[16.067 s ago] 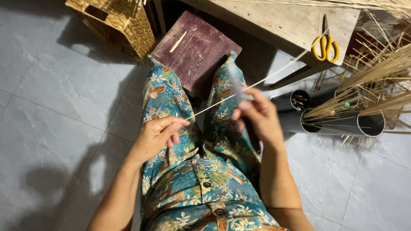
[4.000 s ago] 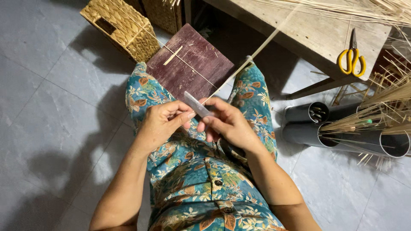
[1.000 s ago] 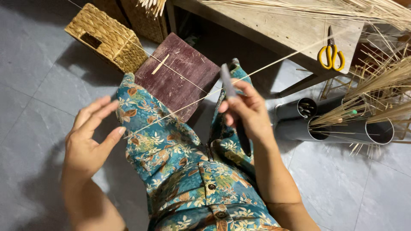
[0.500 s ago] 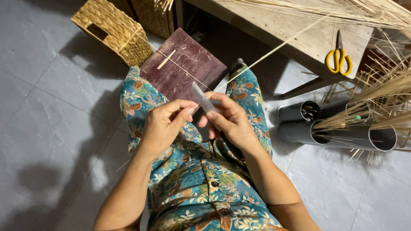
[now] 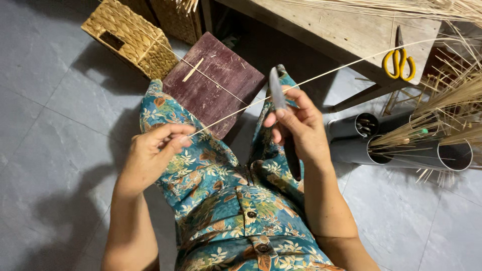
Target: The person sits on the floor and uses a knife to shave and smooth thin bamboo strips. They repeatedly hold a strip against a small wooden block and scrape it with the blade, then place the finished pieces into a woven basket.
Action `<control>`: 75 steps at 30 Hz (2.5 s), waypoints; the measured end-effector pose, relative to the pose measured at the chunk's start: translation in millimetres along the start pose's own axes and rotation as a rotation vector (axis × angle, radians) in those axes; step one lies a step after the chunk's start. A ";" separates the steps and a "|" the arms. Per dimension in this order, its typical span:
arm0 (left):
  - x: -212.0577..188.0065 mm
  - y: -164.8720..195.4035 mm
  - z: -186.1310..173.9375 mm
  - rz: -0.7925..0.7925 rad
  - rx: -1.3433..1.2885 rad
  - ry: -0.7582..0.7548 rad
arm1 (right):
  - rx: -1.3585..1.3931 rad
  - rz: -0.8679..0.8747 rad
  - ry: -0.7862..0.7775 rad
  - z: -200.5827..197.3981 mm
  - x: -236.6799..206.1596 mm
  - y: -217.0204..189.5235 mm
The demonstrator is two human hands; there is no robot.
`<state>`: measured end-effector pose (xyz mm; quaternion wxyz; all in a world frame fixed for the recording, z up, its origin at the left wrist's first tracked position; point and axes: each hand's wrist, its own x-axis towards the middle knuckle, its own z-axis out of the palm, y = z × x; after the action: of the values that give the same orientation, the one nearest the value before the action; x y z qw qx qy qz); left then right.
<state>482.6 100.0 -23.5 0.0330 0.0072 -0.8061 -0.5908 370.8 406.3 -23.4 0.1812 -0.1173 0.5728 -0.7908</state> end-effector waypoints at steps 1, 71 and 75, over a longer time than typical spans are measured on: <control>1.2 1.5 3.0 0.028 -0.014 -0.006 | -0.022 -0.001 -0.029 4.5 -0.5 1.6; 2.8 -57.9 16.1 -0.161 -0.040 -0.090 | 0.016 0.053 0.090 -29.9 1.7 15.6; -3.9 -57.7 1.9 -0.158 0.018 -0.112 | 0.020 -0.011 0.109 -37.3 -0.7 10.4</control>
<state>484.8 84.5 -79.2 -0.0589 0.0378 -0.8089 -0.5837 358.3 435.9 -45.0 0.1464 -0.0753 0.5733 -0.8026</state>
